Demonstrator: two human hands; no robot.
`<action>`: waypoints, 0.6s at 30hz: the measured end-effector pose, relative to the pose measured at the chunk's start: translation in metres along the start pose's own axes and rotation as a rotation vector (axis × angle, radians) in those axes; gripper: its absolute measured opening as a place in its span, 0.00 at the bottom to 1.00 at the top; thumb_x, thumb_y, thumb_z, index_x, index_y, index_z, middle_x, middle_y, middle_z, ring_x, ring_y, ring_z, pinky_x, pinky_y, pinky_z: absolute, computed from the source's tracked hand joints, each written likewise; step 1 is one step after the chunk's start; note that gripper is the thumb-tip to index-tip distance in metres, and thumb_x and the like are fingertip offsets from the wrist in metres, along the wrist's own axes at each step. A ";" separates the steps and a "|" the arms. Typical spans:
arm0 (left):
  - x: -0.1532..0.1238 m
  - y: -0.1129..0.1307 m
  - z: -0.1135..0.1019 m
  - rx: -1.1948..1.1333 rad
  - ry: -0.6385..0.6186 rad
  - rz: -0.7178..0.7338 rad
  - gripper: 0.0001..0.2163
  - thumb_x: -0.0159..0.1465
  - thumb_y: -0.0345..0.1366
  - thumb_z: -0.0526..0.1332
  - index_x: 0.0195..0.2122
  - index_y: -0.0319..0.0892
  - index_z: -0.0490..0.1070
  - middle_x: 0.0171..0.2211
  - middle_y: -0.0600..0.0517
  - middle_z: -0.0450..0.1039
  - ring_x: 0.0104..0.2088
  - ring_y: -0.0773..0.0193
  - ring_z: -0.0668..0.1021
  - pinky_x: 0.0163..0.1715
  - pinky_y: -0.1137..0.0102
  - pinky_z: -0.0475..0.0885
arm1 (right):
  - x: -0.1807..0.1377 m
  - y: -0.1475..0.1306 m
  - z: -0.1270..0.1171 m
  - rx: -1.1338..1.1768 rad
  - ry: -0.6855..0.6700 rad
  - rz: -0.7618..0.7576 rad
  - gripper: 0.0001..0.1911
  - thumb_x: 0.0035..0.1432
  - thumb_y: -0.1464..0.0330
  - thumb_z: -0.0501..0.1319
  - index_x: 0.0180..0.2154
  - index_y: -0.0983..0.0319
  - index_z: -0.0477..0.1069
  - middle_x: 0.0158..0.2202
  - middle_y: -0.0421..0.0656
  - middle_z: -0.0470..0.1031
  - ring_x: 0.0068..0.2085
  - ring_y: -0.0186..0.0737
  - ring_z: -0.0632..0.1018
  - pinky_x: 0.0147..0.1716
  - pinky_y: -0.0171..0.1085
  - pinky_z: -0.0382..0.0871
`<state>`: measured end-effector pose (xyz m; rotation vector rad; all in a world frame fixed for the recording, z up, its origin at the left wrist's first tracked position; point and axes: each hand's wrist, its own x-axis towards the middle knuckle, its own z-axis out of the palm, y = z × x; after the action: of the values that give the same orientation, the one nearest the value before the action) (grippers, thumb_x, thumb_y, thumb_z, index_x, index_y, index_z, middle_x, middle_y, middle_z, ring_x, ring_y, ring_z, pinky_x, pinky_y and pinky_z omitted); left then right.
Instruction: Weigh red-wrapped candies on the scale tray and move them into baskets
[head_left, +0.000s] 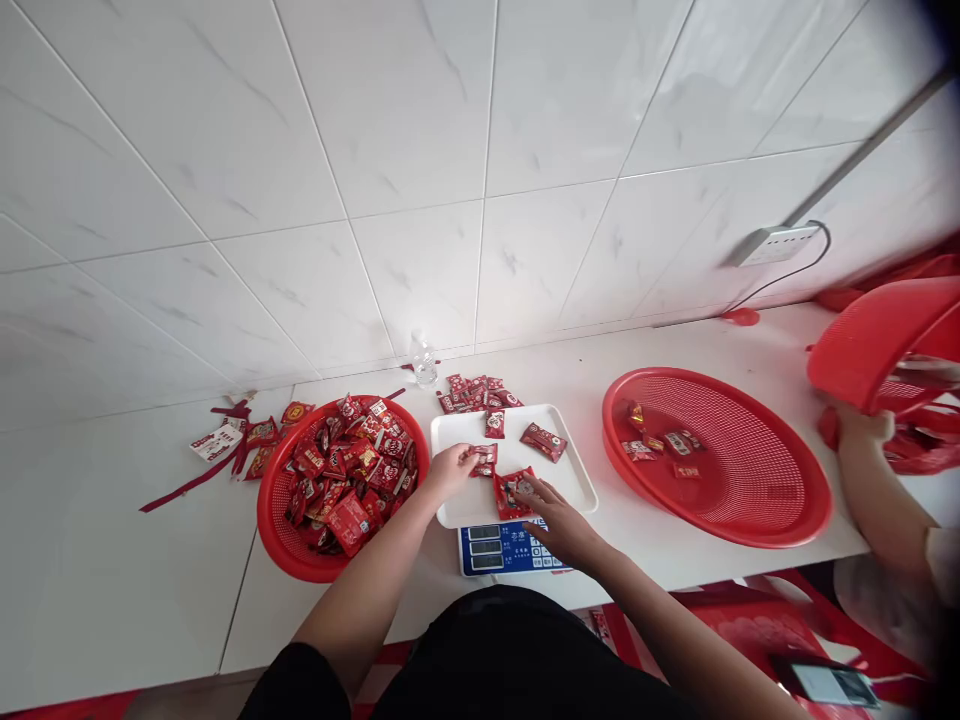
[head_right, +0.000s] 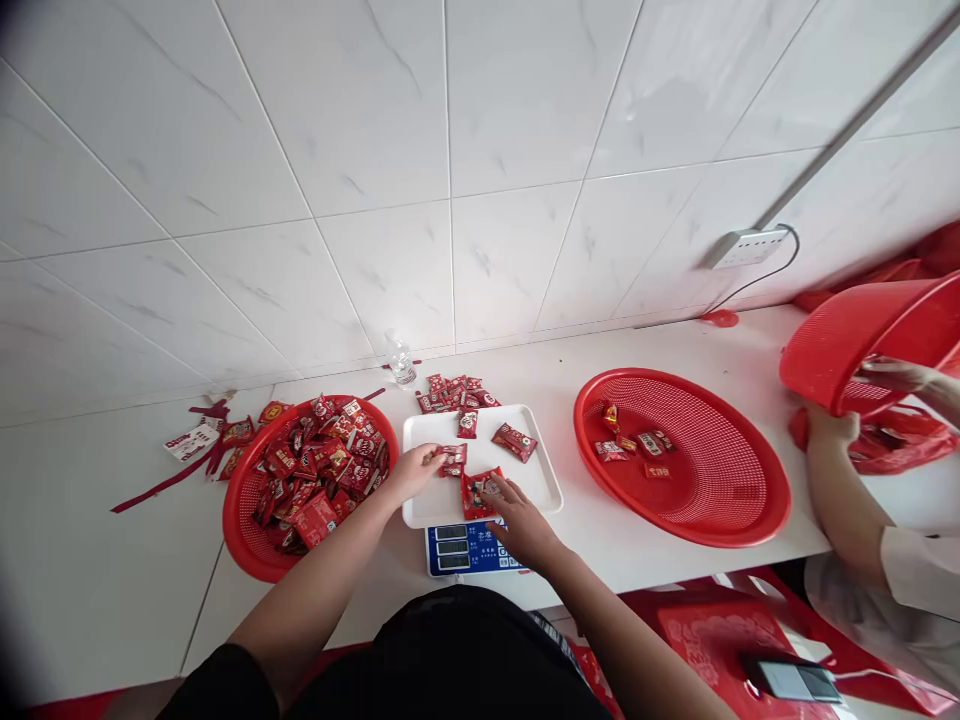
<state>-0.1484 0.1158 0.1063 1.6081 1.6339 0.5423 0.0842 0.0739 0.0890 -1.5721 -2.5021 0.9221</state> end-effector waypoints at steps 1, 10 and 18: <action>0.004 0.003 0.005 0.022 -0.014 0.021 0.18 0.61 0.42 0.55 0.50 0.41 0.69 0.50 0.42 0.71 0.52 0.53 0.71 0.51 0.62 0.63 | 0.000 0.001 -0.001 0.006 0.021 -0.003 0.25 0.55 0.66 0.57 0.55 0.52 0.65 0.65 0.42 0.52 0.64 0.49 0.54 0.58 0.48 0.58; 0.001 0.013 0.039 0.383 -0.340 0.130 0.43 0.53 0.54 0.61 0.65 0.45 0.45 0.67 0.44 0.36 0.66 0.47 0.37 0.61 0.50 0.36 | 0.047 0.039 -0.026 0.011 0.231 0.165 0.28 0.59 0.61 0.53 0.61 0.58 0.54 0.65 0.49 0.48 0.66 0.53 0.45 0.59 0.57 0.50; -0.003 0.008 0.037 0.446 -0.224 0.095 0.36 0.60 0.45 0.56 0.66 0.40 0.43 0.67 0.43 0.35 0.66 0.50 0.38 0.63 0.54 0.37 | 0.063 0.007 -0.028 0.018 0.112 0.104 0.28 0.58 0.61 0.55 0.59 0.62 0.59 0.64 0.51 0.53 0.65 0.48 0.52 0.60 0.46 0.52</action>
<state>-0.1155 0.1060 0.0907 1.9938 1.5852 0.0337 0.0685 0.1415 0.0913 -1.7124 -2.3505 0.8408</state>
